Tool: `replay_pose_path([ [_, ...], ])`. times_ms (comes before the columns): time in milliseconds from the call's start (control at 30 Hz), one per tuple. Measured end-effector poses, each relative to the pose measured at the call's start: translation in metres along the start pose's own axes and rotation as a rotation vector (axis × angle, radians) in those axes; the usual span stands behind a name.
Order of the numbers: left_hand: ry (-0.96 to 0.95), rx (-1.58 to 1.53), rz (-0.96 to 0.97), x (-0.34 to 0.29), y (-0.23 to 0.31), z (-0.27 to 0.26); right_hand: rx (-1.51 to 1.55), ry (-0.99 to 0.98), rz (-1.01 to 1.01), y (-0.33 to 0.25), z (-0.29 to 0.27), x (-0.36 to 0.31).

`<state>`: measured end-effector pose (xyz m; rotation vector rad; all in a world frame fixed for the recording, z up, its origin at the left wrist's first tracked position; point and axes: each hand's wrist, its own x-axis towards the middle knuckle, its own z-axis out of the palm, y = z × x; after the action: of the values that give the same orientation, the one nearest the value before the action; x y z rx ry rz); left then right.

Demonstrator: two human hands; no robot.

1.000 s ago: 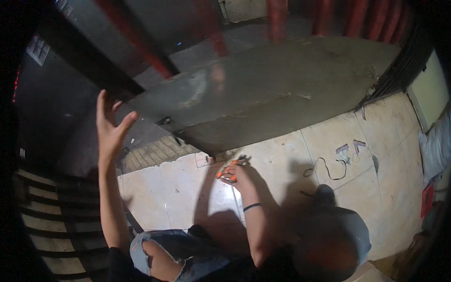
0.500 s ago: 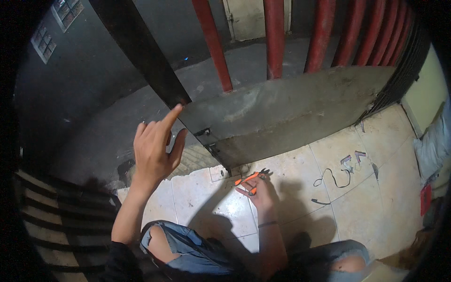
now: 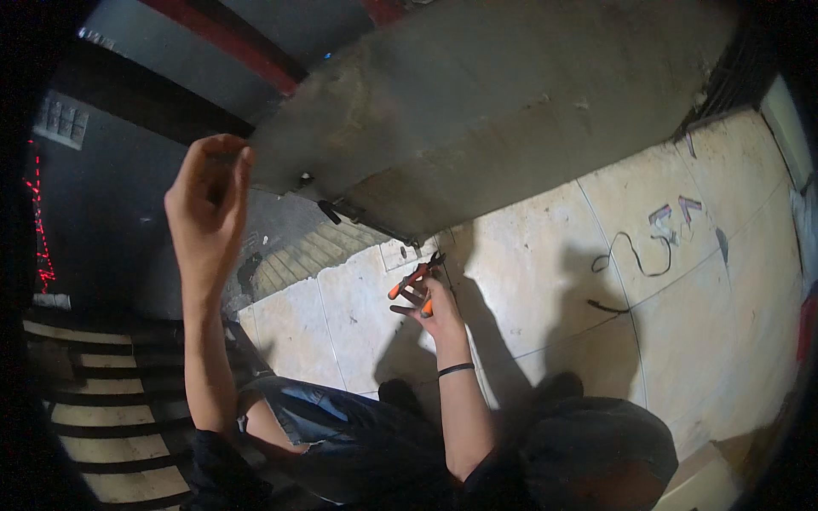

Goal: The person uses pliers to twist and cut wire to secure a metal plate to the bottom of a black security gate. They work while crouching, handling several pieces of wire to reinforce the gate's structure.

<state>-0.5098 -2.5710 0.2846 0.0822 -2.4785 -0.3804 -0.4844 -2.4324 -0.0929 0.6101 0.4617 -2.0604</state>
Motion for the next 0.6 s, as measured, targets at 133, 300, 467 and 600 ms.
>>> replay_pose_path([
  [133,0.053,-0.023,-0.043,-0.008,0.013,0.007,0.018,-0.005,-0.043,-0.002,-0.008,0.000],
  [300,0.099,0.205,-0.006,-0.007,0.029,0.012,-0.027,-0.008,-0.101,-0.006,-0.008,0.004],
  [467,0.095,0.348,0.053,-0.008,0.027,0.002,-0.066,-0.015,-0.174,-0.001,0.002,0.003],
  [600,0.109,0.343,0.103,-0.005,0.000,0.000,-0.173,0.007,-0.163,-0.002,0.014,0.003],
])
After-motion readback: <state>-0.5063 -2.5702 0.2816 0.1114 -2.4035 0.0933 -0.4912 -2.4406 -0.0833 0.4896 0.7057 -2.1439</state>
